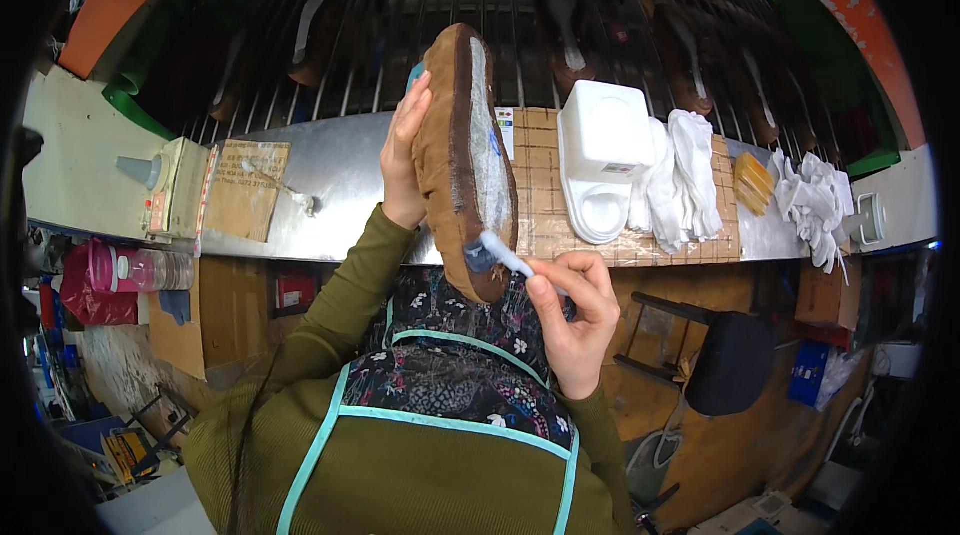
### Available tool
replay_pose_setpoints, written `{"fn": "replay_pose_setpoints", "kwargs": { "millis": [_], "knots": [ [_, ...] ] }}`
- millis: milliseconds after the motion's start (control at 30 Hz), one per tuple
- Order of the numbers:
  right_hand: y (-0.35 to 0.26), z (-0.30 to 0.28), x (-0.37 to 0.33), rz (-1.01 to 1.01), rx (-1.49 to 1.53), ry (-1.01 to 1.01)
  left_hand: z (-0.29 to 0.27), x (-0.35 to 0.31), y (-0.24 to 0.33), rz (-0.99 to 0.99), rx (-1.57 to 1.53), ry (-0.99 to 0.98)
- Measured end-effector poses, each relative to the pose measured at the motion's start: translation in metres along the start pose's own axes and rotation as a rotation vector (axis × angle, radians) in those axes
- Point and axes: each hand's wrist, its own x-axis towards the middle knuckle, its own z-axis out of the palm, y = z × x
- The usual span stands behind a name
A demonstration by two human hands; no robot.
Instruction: The person applies glue to the sole of a brown shoe using a small brush. They repeatedly dip the brush into a container of glue and spread it along the shoe's sole, rotating the shoe to cover different areas.
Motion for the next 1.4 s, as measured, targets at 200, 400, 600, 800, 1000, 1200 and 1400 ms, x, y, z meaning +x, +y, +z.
{"fn": "replay_pose_setpoints", "kwargs": {
  "millis": [200, 400, 600, 800, 1000, 1200, 1400],
  "knots": [
    [0.003, 0.011, 0.022, -0.086, -0.114, 0.059, -0.004, -0.003, -0.002, -0.006, 0.029, -0.006],
    [0.003, 0.016, 0.046, -0.195, -0.187, 0.074, -0.013, 0.001, 0.004, 0.024, 0.07, -0.026],
    [0.004, 0.015, 0.067, -0.309, -0.241, 0.082, -0.014, 0.004, 0.004, 0.044, 0.09, -0.027],
    [0.007, 0.0, 0.054, -0.265, -0.143, -0.084, -0.014, 0.005, 0.0, -0.028, 0.057, -0.029],
    [0.009, -0.019, 0.018, -0.043, 0.031, -0.183, -0.01, 0.006, -0.001, -0.093, 0.025, -0.007],
    [0.005, -0.015, 0.016, 0.042, 0.076, -0.113, -0.005, 0.008, 0.002, -0.128, 0.006, -0.031],
    [0.007, -0.005, 0.042, -0.123, -0.042, -0.035, 0.0, 0.009, 0.007, -0.091, 0.006, -0.05]
  ]
}}
